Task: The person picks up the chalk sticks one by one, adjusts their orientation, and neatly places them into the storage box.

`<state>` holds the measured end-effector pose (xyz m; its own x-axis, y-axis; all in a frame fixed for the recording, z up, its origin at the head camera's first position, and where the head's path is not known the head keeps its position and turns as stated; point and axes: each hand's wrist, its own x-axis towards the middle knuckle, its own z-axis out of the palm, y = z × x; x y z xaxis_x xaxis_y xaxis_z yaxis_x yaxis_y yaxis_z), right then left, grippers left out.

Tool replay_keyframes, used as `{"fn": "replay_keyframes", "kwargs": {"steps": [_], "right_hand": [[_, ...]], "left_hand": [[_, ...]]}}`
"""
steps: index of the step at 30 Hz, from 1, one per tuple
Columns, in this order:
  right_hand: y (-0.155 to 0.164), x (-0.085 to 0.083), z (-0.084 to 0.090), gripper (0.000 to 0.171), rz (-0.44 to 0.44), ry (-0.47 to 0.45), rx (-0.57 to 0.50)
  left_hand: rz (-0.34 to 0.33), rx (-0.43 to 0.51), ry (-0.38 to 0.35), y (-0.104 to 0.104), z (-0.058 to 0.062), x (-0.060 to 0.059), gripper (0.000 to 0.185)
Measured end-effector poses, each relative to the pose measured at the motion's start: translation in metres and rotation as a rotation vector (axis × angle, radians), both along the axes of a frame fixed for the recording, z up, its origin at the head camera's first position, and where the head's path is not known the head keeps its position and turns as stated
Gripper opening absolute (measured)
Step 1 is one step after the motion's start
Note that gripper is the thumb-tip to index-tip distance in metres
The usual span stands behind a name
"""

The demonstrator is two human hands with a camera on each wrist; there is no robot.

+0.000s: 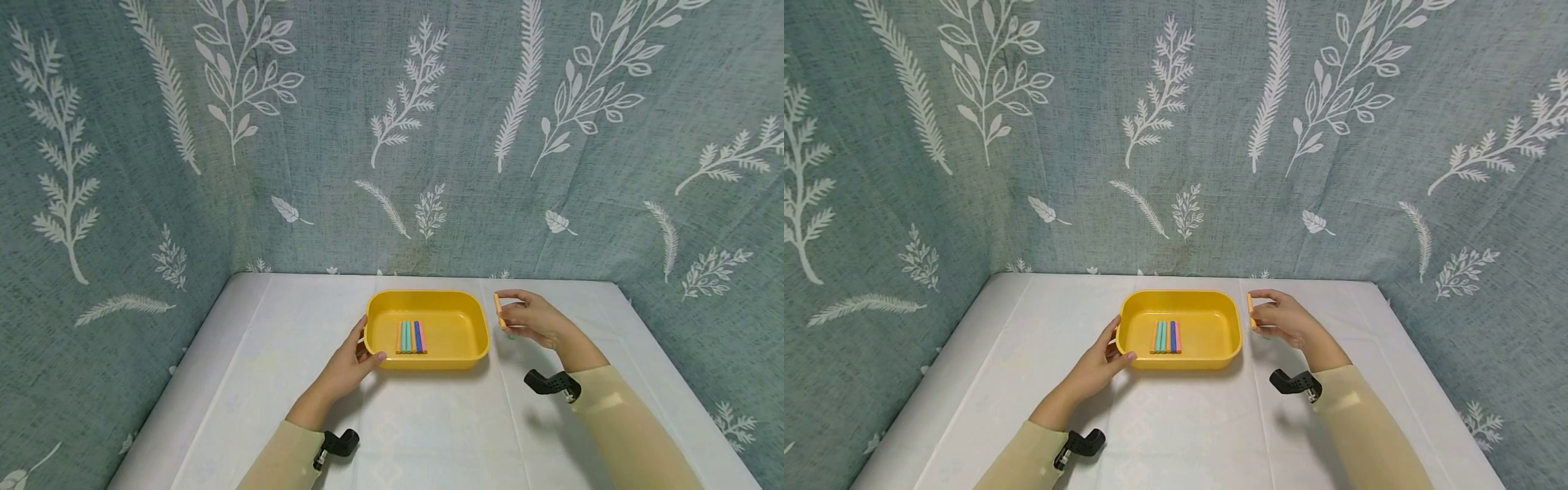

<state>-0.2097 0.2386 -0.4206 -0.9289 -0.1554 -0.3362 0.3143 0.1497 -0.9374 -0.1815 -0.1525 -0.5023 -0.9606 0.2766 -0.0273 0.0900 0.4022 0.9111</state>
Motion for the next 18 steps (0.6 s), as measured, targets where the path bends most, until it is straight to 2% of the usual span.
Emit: {"fn": "replay_keyframes", "kwargs": {"steps": [11, 18], "right_hand": [[-0.035, -0.008, -0.003, 0.061, 0.054, -0.02, -0.051], [-0.063, -0.012, -0.01, 0.057, 0.05, -0.036, -0.001]], "left_hand": [[-0.001, -0.003, -0.001, 0.0, 0.001, 0.001, 0.09], [0.0, -0.001, 0.001, 0.0, 0.001, 0.001, 0.09]]}}
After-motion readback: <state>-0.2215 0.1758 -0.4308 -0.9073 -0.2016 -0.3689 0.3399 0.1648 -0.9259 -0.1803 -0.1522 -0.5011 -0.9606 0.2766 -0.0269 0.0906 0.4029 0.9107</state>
